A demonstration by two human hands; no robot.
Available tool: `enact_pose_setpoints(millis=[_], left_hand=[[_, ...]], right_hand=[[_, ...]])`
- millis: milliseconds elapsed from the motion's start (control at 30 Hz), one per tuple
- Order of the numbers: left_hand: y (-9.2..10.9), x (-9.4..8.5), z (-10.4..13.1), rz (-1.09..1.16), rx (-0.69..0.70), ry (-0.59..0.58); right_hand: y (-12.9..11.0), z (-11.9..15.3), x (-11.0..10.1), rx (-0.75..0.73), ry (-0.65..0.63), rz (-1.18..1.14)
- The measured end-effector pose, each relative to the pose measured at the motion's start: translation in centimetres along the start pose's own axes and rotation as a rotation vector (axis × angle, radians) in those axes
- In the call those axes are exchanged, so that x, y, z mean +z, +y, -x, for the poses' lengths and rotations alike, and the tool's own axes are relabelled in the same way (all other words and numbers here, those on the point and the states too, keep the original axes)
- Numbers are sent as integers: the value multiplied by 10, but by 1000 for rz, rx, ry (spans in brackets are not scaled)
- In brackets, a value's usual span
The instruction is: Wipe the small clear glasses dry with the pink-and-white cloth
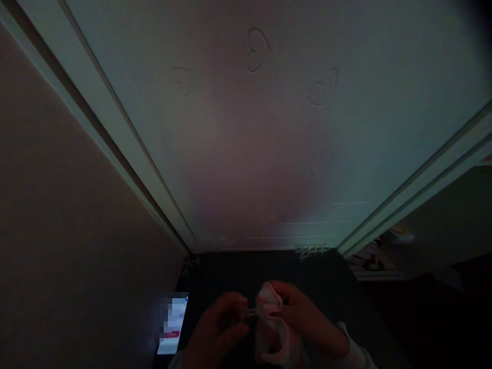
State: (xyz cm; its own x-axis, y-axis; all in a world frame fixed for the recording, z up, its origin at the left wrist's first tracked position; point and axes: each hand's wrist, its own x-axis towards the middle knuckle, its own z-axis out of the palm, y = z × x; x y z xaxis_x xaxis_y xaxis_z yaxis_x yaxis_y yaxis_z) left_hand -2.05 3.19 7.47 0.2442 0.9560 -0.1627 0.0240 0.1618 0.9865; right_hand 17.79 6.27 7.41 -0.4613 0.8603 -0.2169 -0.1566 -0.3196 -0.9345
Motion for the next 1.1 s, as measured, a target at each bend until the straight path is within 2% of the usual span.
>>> enact_pose_setpoints(millis=[200, 433, 533, 633, 833, 967, 1100], left_hand=[[16, 1, -16, 19, -8, 2], [23, 5, -20, 87, -71, -1], [19, 9, -17, 81, -135, 59], [9, 12, -12, 102, -162, 60], [-8, 11, 7, 34, -64, -24], [-9, 7, 18, -125, -32, -37], [-11, 7, 24, -198, -4, -46]], right_hand=[[-11, -7, -4, -22, -6, -74], [-16, -1, -4, -83, 37, 79], [-13, 5, -3, -73, 43, 131], [-2, 9, -5, -59, 20, 110], [26, 19, -7, -33, 34, 57], [29, 26, 0, 22, 27, -2], [27, 33, 5, 16, 12, -57]])
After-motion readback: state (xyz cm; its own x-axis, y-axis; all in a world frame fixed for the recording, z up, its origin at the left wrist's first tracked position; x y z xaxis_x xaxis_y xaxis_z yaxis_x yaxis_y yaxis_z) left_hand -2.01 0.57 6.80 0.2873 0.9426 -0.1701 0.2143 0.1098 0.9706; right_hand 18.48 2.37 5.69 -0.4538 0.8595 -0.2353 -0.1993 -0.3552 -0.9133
